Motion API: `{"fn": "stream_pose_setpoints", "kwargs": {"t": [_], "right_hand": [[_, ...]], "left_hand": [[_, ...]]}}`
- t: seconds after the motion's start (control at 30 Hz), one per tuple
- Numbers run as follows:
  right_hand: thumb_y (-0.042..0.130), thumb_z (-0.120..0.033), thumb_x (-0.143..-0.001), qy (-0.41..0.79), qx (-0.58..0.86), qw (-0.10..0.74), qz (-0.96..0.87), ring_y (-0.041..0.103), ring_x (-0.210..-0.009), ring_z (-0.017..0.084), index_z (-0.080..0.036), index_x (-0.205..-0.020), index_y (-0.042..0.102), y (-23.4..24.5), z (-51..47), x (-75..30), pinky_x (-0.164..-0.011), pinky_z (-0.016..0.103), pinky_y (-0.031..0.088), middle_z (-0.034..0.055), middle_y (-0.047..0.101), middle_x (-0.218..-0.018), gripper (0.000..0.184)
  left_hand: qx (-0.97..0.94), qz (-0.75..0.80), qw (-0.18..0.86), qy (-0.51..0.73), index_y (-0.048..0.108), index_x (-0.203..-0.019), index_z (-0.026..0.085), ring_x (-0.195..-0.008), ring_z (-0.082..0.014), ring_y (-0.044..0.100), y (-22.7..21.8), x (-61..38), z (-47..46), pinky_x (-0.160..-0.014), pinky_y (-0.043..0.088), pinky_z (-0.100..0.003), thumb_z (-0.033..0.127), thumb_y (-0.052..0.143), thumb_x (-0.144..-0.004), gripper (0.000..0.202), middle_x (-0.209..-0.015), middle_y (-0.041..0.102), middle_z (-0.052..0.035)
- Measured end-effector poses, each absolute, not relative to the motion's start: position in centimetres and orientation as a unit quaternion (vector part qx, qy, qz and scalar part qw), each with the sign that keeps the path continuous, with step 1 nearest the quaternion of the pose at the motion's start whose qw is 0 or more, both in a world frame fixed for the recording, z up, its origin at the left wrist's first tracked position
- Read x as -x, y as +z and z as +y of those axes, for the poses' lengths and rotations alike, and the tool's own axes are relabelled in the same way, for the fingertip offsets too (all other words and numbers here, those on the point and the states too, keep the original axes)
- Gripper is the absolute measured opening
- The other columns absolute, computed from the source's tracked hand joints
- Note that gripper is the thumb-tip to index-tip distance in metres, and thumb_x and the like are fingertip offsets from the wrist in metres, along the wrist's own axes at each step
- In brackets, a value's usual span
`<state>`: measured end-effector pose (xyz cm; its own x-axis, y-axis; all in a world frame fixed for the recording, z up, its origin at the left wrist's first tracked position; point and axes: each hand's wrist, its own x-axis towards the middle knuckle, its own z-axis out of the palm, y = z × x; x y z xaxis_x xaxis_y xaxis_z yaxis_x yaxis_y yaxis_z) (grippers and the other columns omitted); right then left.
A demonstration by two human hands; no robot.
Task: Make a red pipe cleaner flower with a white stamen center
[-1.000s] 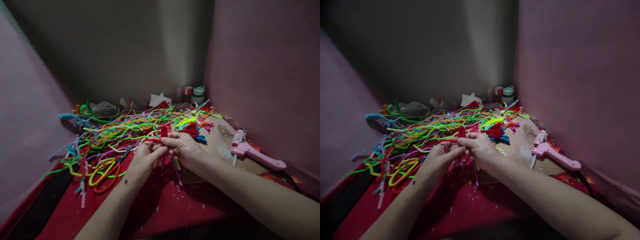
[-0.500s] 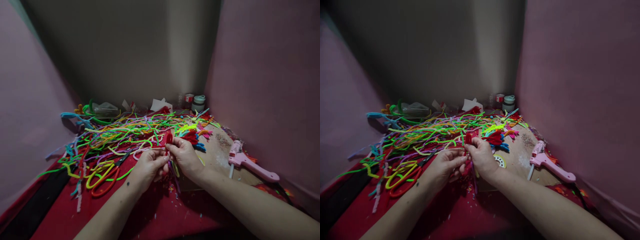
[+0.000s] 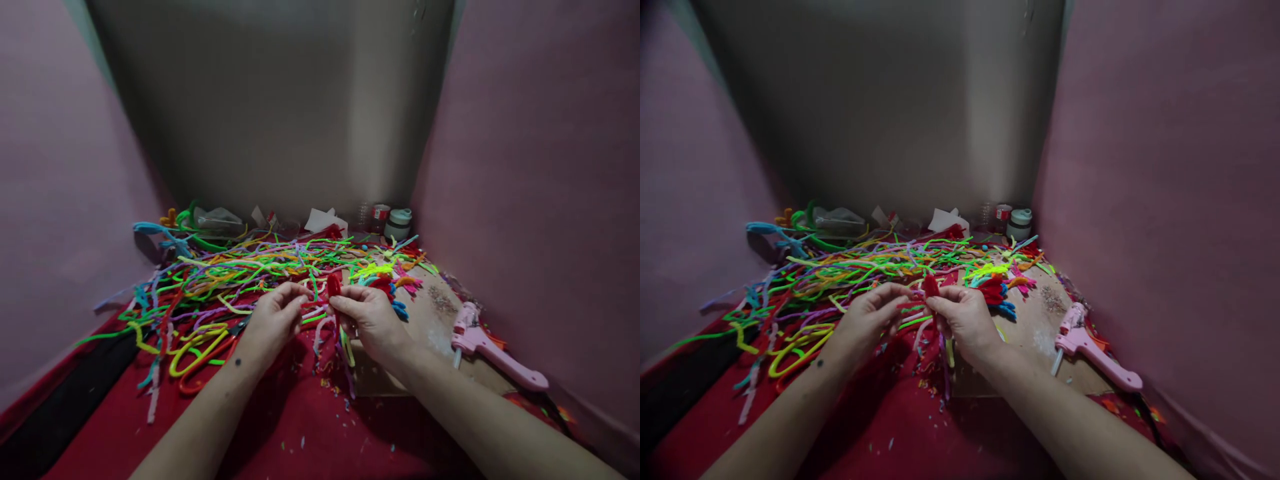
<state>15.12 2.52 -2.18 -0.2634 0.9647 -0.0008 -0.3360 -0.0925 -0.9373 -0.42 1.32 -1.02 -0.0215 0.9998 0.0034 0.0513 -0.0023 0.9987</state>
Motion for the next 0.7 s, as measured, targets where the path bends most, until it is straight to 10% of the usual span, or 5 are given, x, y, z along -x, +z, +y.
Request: {"fn": "stream_pose_setpoints", "kwargs": {"t": [0.37,0.7], "right_hand": [[0.072,-0.023,-0.059,0.702,0.38,0.361,-0.482,0.033,-0.032,0.003,-0.012,-0.061,0.064,-2.09,1.66,-14.88,-0.033,0.02,0.018,-0.0046,0.05,-0.043,0.014],[0.072,-0.029,-0.061,0.726,0.353,0.316,-0.498,0.036,-0.032,0.004,-0.012,-0.06,0.063,-1.7,1.67,-15.48,-0.031,0.018,0.022,-0.0036,0.052,-0.044,0.019]], "left_hand": [[-0.528,0.391,0.61,0.442,0.069,-0.084,0.015,-0.053,-0.0068,0.047,-0.34,1.0,0.41,-0.051,0.035,-0.02,0.022,0.067,-0.07,0.016,-0.066,0.06,-0.0003],[-0.615,0.463,0.494,0.403,0.062,-0.068,0.014,-0.047,-0.0085,0.04,-0.15,0.92,0.46,-0.046,0.029,-0.022,0.031,0.061,-0.073,0.017,-0.052,0.049,0.0029]]}}
